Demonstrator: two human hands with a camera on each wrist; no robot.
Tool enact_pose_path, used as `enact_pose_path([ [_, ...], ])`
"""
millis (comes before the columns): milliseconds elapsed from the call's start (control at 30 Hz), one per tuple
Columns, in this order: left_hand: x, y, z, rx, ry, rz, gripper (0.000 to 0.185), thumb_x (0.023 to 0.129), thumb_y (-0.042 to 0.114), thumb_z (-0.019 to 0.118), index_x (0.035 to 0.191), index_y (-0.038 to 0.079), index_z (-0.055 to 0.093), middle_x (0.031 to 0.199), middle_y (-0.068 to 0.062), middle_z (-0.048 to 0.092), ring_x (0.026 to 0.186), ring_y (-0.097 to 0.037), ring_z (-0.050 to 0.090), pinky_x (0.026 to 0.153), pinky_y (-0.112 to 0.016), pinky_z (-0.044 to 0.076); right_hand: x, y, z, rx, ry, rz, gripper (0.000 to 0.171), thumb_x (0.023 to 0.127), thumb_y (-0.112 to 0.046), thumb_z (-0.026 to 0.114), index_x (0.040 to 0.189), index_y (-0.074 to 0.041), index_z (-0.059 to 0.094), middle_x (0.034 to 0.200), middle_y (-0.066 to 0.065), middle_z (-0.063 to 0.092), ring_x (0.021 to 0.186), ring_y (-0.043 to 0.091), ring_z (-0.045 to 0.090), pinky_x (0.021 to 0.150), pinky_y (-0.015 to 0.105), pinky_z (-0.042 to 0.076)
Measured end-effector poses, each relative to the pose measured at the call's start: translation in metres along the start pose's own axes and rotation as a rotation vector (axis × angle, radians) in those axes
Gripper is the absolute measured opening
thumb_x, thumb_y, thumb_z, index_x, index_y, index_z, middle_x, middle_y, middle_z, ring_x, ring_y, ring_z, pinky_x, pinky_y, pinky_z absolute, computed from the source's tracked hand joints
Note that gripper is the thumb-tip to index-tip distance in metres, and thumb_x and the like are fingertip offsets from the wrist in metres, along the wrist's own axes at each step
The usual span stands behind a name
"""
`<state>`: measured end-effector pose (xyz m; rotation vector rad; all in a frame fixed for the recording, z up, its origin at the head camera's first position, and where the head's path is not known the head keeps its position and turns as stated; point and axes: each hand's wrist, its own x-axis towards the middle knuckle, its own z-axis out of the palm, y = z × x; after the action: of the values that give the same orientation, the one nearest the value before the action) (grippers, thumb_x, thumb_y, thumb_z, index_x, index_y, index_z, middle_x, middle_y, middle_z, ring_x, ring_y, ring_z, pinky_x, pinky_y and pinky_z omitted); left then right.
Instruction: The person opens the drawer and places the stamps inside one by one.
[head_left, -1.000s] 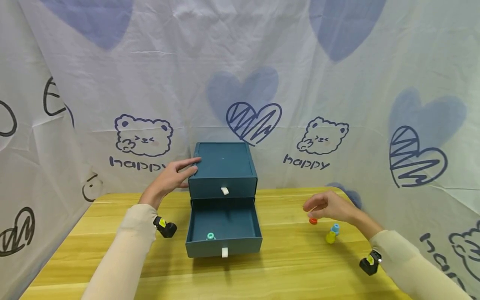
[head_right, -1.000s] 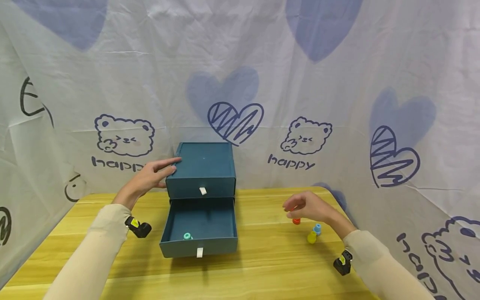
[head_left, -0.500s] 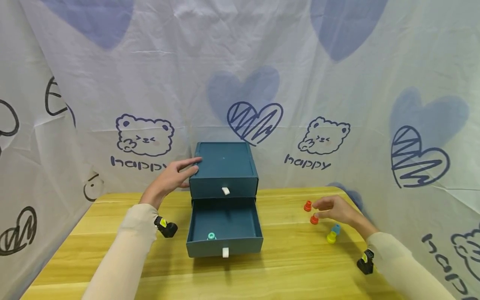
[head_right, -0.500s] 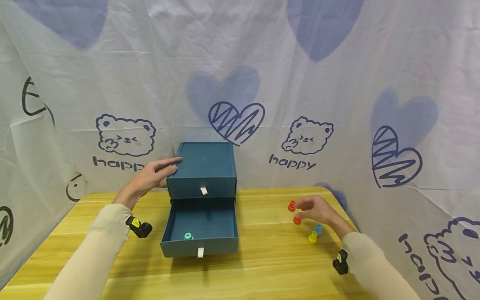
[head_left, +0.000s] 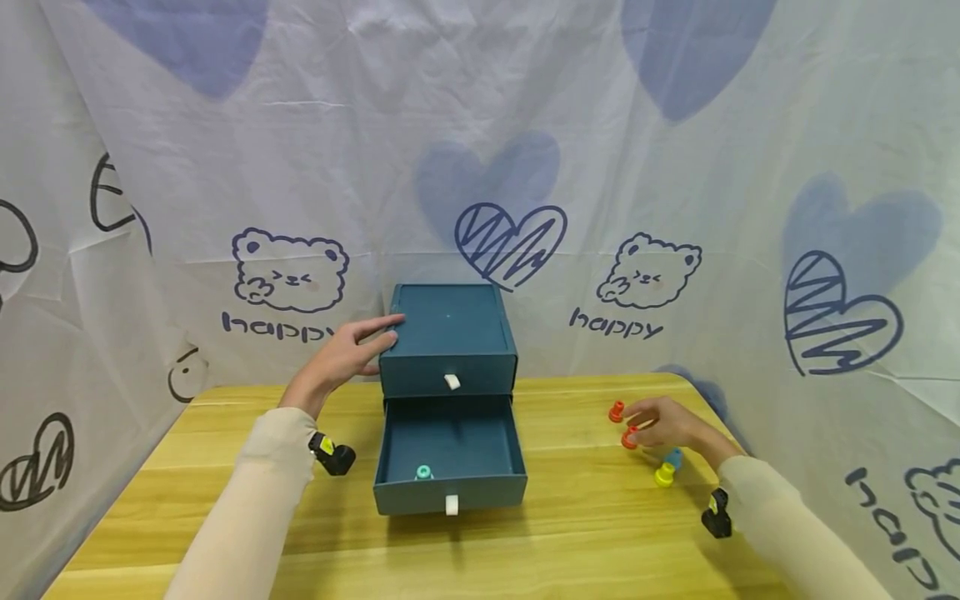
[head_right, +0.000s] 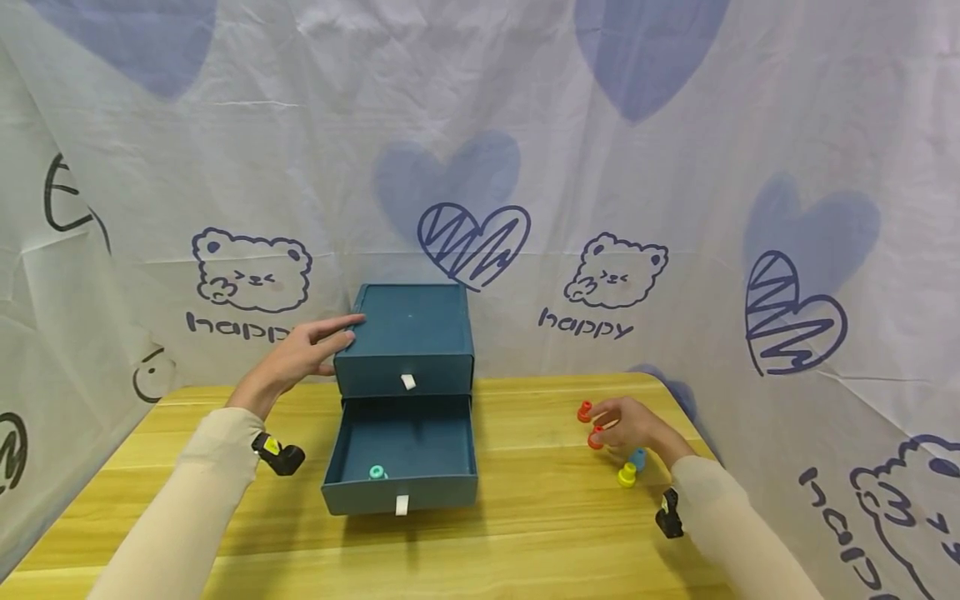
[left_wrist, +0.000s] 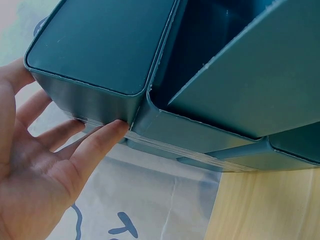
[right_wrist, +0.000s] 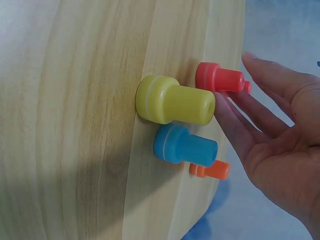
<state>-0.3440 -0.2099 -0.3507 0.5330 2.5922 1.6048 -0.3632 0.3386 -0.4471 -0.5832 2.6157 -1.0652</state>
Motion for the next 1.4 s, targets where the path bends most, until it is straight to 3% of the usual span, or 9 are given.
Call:
enact_pose_path([
  [400,0.002,0.002,0.001,0.008,-0.002,0.003,0.056,0.109,0.038,0.052,0.159,0.016,0.041,0.171,-0.019,0.022,0.153,-0.047,0.031,0.11,-0.066,0.046,0.008,0.003,0.003,0.002,-0.016,-0.067,0.019,0.09,0.007,0.072,0.106,0.017,0.07,0.102,0.032,0.075,0.09,0.033,0.076,0.073,0.035,0.065],
  [600,0.003,0.001,0.001,0.008,0.001,-0.001,0.056,0.109,0.038,0.052,0.159,0.017,0.042,0.171,-0.019,0.023,0.153,-0.047,0.032,0.11,-0.065,0.046,0.01,-0.003,0.002,-0.003,-0.007,-0.055,0.02,0.092,-0.001,0.074,0.106,0.013,0.074,0.1,0.027,0.077,0.086,0.021,0.076,0.073,0.029,0.065],
  [667,0.003,0.001,0.001,0.008,0.001,0.0,0.056,0.109,0.038,0.052,0.159,0.016,0.042,0.171,-0.019,0.023,0.153,-0.047,0.032,0.11,-0.065,0.047,0.01,-0.007,0.001,0.016,-0.007,-0.054,0.022,0.092,-0.002,0.074,0.108,0.013,0.073,0.101,0.027,0.077,0.088,0.023,0.077,0.075,0.029,0.065],
  [833,0.002,0.002,0.001,0.009,0.002,0.001,0.056,0.109,0.038,0.052,0.159,0.016,0.041,0.171,-0.019,0.023,0.153,-0.047,0.032,0.109,-0.064,0.047,0.011,-0.025,-0.002,0.09,-0.036,-0.07,0.026,0.094,0.0,0.071,0.114,0.017,0.07,0.107,0.031,0.075,0.094,0.037,0.077,0.081,0.04,0.066],
  [1000,0.0,0.001,0.0,0.006,-0.002,-0.001,0.056,0.109,0.037,0.051,0.16,0.016,0.041,0.171,-0.019,0.022,0.153,-0.048,0.031,0.109,-0.064,0.047,0.011,-0.049,-0.003,0.115,-0.048,-0.081,0.027,0.096,-0.001,0.07,0.116,0.016,0.069,0.109,0.03,0.075,0.098,0.037,0.077,0.085,0.047,0.064],
  [1200,0.0,0.001,0.0,-0.005,-0.01,-0.003,0.056,0.109,0.037,0.051,0.16,0.016,0.04,0.171,-0.019,0.022,0.153,-0.047,0.031,0.11,-0.064,0.047,0.01,-0.076,-0.004,0.096,-0.052,-0.097,0.026,0.096,-0.003,0.07,0.116,0.012,0.071,0.109,0.026,0.076,0.097,0.036,0.077,0.084,0.041,0.065],
  [1400,0.0,0.001,0.0,0.002,-0.008,-0.005,0.056,0.109,0.038,0.051,0.16,0.017,0.041,0.171,-0.019,0.022,0.153,-0.047,0.031,0.11,-0.065,0.046,0.01,-0.1,-0.001,-0.015,-0.051,-0.154,0.026,0.096,-0.011,0.073,0.115,0.006,0.074,0.103,0.017,0.08,0.087,0.02,0.079,0.077,0.033,0.066],
])
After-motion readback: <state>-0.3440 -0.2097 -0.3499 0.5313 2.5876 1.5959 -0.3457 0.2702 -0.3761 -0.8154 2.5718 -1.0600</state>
